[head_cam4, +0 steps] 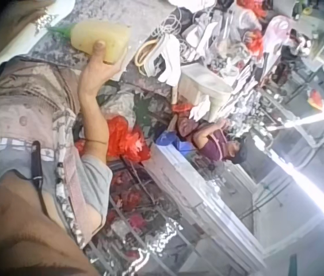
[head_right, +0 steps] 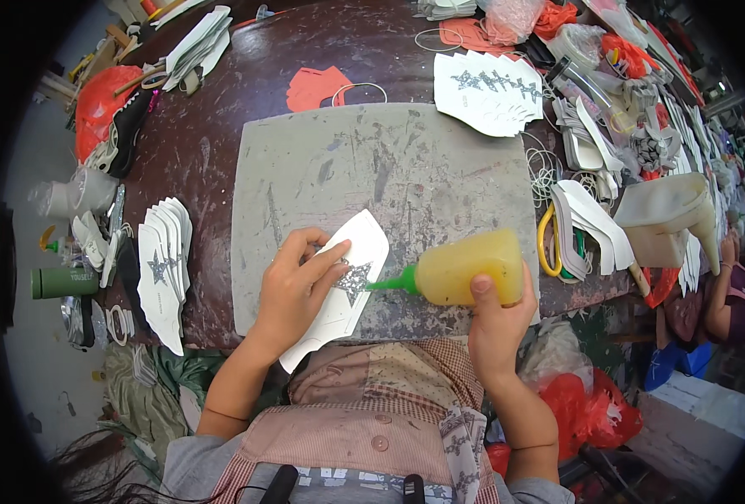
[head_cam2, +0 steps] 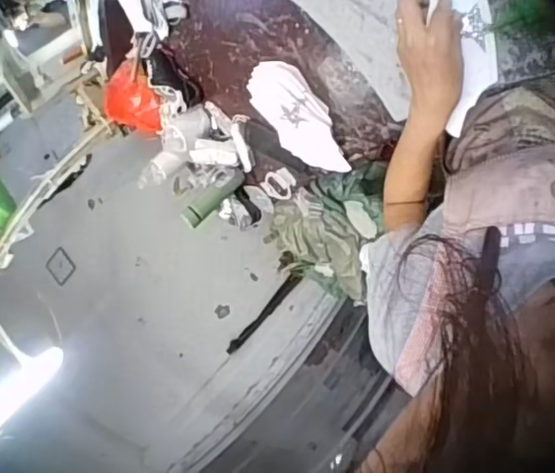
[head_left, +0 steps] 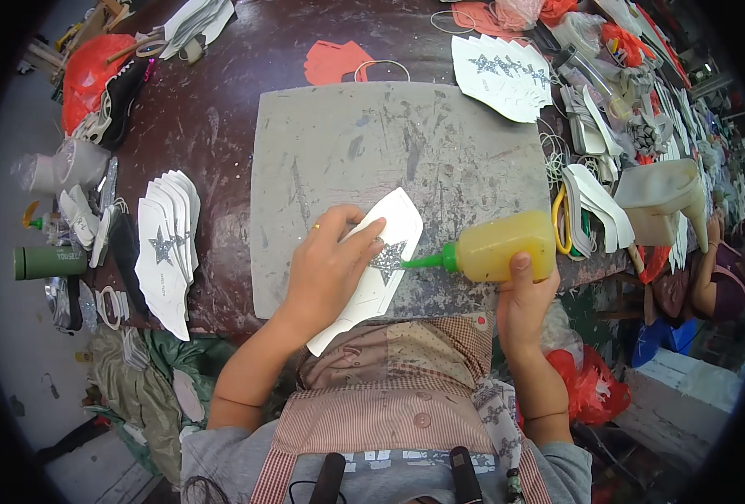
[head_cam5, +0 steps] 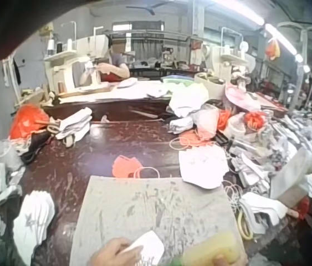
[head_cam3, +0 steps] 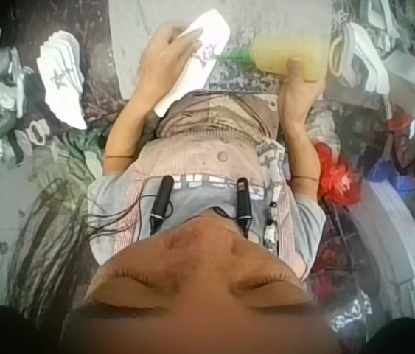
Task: The person applies glue from a yellow bottle onto a silver star pattern on white fabric pieces. They handle the pieces one at a time, applying glue and placing them on the table. The person repeats this process for multiple pieces throughout the video.
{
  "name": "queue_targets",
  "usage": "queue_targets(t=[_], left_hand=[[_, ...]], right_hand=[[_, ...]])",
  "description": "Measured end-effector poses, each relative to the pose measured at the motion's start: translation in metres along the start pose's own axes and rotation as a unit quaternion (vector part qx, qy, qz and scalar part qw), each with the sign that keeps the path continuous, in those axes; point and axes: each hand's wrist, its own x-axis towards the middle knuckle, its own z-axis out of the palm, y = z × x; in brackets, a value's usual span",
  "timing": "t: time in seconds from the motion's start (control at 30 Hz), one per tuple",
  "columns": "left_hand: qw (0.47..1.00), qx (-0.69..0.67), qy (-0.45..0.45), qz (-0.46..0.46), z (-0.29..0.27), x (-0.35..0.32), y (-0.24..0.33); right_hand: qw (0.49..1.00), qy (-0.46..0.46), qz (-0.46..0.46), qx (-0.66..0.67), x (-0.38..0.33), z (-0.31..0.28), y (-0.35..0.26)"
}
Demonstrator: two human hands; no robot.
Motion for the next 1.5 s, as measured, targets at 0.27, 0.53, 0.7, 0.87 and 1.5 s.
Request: queue_targets(t=[0.27,0.53,0.7,0.87,1.5], left_hand=[[1.0,-0.004,0.002,0.0,0.0,-0.001,0.0],[1.0,-0.004,-0.005,-0.008,-0.001,-0.001,0.002],[1.0,-0.014,-0.013,-0.005,0.0,-0.003,-0.002],[0.962,-0.193,-0.109,-0.161,-0.025,0.019,-0.003],[0.984,0.0,0.055,-0.168,0.133,0.268,-0.034]], right_hand=[[0.999,0.024,0.022,-0.001,-0.016,0.003,-0.003],[0.999,-0.001,0.002,-0.032,-0.037,0.0,0.003],[0.996,-0.018,-0.027,-0.082,-0.042,-0.005,0.003],[0.992,0.06,-0.031,0.104,-0.011,-0.019,0.002],[0.928,0.095,-0.016,0.359,0.024,-0.046,0.024]])
